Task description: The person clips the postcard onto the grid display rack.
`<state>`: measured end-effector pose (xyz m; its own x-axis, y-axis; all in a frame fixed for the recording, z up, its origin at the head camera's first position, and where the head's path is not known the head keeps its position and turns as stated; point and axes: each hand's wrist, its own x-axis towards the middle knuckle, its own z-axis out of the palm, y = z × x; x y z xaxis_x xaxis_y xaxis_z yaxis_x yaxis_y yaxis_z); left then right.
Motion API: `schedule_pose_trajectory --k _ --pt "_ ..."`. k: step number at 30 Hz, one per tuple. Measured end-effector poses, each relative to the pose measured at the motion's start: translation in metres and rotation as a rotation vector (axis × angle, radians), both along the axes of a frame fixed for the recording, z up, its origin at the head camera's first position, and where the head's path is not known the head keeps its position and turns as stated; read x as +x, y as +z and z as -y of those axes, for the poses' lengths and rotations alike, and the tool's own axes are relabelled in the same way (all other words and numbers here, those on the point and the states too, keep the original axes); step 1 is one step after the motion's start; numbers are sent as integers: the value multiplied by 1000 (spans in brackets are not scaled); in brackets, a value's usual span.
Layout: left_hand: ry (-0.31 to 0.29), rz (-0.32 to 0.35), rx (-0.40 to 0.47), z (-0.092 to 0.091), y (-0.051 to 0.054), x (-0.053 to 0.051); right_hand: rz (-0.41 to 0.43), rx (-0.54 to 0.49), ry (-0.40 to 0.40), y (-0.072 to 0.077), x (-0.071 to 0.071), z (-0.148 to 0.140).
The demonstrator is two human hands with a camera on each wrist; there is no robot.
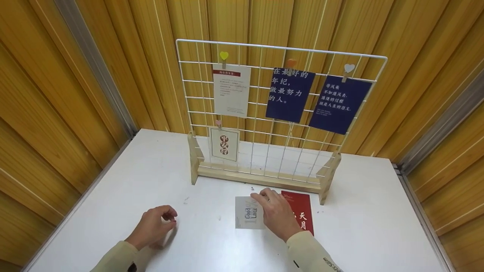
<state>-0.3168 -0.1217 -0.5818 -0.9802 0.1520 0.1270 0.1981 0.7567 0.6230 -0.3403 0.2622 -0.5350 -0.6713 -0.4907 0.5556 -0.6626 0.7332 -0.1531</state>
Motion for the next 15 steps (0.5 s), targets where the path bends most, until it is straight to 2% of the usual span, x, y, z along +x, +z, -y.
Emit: schedule_pose_trajectory --k 6,10,15 --pt "-14 26 19 -3 1 -2 95 -4 -20 4 1 -1" --pt "-29 32 22 -4 4 -3 127 -9 -3 7 1 0" --pt "-27 30 17 -5 8 -4 208 -33 -4 10 2 4"
